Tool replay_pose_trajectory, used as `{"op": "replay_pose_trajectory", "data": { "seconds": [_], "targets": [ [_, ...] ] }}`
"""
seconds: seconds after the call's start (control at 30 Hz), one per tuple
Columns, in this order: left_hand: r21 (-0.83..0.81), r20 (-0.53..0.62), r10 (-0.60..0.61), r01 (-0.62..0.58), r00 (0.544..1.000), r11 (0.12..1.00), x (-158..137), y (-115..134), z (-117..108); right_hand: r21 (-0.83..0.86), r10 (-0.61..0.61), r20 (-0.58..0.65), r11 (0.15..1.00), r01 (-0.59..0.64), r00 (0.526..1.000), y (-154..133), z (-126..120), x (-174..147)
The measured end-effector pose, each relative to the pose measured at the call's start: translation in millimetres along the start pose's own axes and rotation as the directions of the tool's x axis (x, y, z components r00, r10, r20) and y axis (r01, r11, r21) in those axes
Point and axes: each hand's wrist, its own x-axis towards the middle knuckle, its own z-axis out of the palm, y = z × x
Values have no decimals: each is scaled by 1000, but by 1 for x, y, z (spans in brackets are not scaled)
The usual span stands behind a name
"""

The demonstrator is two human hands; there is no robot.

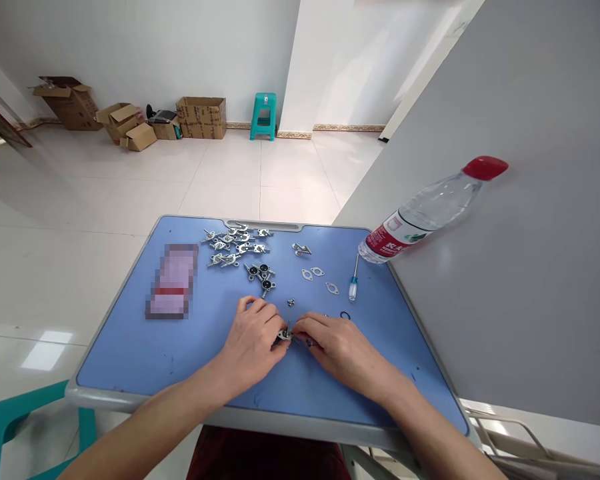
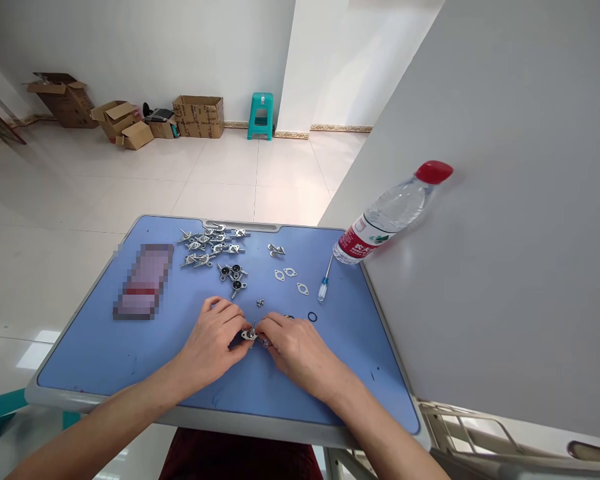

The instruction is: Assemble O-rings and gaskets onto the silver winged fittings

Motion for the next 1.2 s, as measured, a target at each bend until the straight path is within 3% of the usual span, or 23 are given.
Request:
{"op": "replay_pose_trajectory", "data": {
  "seconds": [0.3, 1.2],
  "targets": [
    [4, 4, -7, 7, 1000, 1000, 0, 0, 0, -24, -21, -1, 1000, 21, 1000, -1, -2, 2],
    [8, 8, -5, 5, 1000, 1000, 0, 0, -1, 157, 174, 124, 969, -192, 977, -2, -6, 10]
  ]
}}
